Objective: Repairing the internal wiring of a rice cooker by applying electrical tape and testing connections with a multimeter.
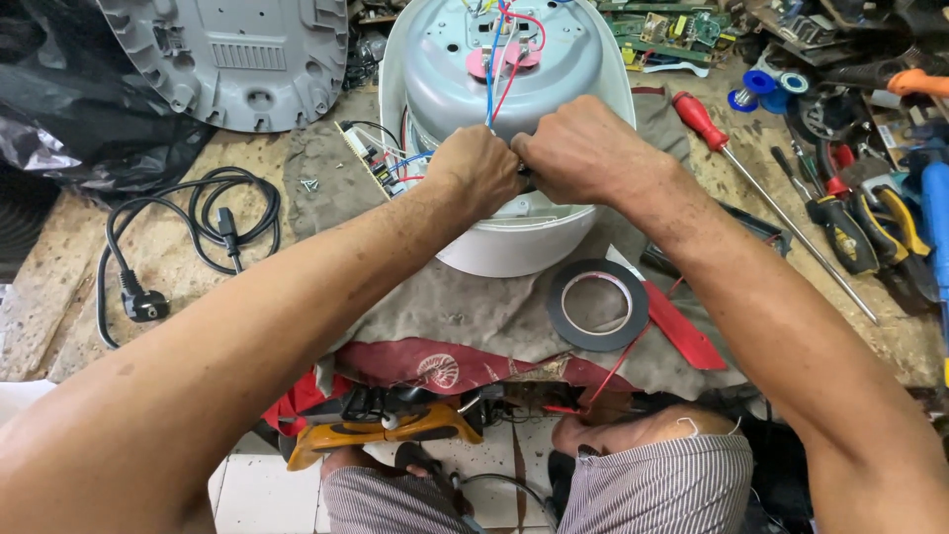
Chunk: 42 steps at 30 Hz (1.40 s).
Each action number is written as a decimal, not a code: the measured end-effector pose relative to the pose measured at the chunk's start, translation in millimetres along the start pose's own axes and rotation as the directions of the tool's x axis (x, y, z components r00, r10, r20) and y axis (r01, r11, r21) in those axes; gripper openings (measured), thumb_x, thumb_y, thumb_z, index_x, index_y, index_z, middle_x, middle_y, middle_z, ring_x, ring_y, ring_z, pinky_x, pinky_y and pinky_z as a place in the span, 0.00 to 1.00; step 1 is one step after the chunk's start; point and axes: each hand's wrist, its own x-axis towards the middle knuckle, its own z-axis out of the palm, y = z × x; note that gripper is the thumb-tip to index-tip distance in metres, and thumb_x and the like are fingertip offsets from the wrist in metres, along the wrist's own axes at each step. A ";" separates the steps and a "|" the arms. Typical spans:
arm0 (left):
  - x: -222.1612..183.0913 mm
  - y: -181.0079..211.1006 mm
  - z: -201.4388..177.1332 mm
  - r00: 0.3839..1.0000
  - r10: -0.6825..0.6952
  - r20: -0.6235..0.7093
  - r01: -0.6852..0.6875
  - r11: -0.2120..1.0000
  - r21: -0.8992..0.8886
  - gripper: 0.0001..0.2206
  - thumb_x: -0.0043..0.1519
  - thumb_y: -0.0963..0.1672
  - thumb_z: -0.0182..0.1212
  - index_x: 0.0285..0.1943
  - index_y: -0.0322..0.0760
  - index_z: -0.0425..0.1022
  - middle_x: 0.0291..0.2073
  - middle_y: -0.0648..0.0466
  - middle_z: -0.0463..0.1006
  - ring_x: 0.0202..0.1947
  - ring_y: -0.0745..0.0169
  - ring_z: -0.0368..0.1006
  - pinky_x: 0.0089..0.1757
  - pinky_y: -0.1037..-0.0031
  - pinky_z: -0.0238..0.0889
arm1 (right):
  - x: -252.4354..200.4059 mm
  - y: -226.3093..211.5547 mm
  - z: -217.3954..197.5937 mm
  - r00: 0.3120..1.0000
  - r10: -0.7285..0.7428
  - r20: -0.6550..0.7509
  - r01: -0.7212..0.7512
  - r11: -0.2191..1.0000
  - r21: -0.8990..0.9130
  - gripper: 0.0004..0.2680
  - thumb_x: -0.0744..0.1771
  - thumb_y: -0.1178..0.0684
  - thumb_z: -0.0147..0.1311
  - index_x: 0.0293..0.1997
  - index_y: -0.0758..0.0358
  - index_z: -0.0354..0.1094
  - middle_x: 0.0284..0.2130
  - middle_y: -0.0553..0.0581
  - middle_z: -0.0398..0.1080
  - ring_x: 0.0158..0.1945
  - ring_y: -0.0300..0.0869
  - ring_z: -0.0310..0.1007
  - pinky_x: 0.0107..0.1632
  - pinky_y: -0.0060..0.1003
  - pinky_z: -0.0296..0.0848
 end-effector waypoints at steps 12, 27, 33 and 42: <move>-10.8 -6.0 -11.1 0.999 0.019 0.040 -0.023 0.996 0.087 0.18 0.70 0.43 0.46 0.56 0.72 0.75 0.41 0.67 0.83 0.45 0.59 0.80 0.37 0.69 0.63 | -29.2 8.7 -9.4 0.961 0.022 -0.276 -0.005 0.998 0.061 0.02 0.64 0.54 0.52 0.33 0.55 0.63 0.25 0.50 0.73 0.28 0.54 0.76 0.23 0.49 0.63; -22.9 -21.8 4.7 0.972 0.060 -0.226 -0.065 0.998 -0.015 0.12 0.69 0.41 0.46 0.44 0.54 0.76 0.31 0.58 0.84 0.31 0.50 0.82 0.25 0.62 0.68 | -29.6 9.5 -5.1 0.941 0.013 -0.337 0.043 0.987 0.158 0.02 0.66 0.53 0.57 0.33 0.53 0.69 0.26 0.48 0.69 0.25 0.51 0.71 0.19 0.47 0.59; -31.1 -20.9 -1.0 0.970 0.088 -0.227 -0.080 0.996 0.044 0.13 0.71 0.42 0.45 0.47 0.58 0.76 0.27 0.60 0.82 0.28 0.52 0.81 0.26 0.64 0.66 | -30.6 9.4 -6.4 0.947 0.065 -0.315 0.028 0.958 0.284 0.03 0.64 0.56 0.56 0.32 0.54 0.67 0.25 0.47 0.69 0.25 0.51 0.69 0.21 0.48 0.56; -12.6 -7.4 -4.3 0.994 0.077 -0.079 -0.074 0.996 0.040 0.14 0.66 0.40 0.52 0.45 0.57 0.81 0.36 0.62 0.85 0.37 0.54 0.82 0.29 0.65 0.68 | -29.6 8.5 -7.0 0.935 0.106 -0.338 0.024 0.933 0.360 0.02 0.64 0.56 0.57 0.33 0.53 0.69 0.26 0.47 0.72 0.26 0.52 0.70 0.23 0.49 0.59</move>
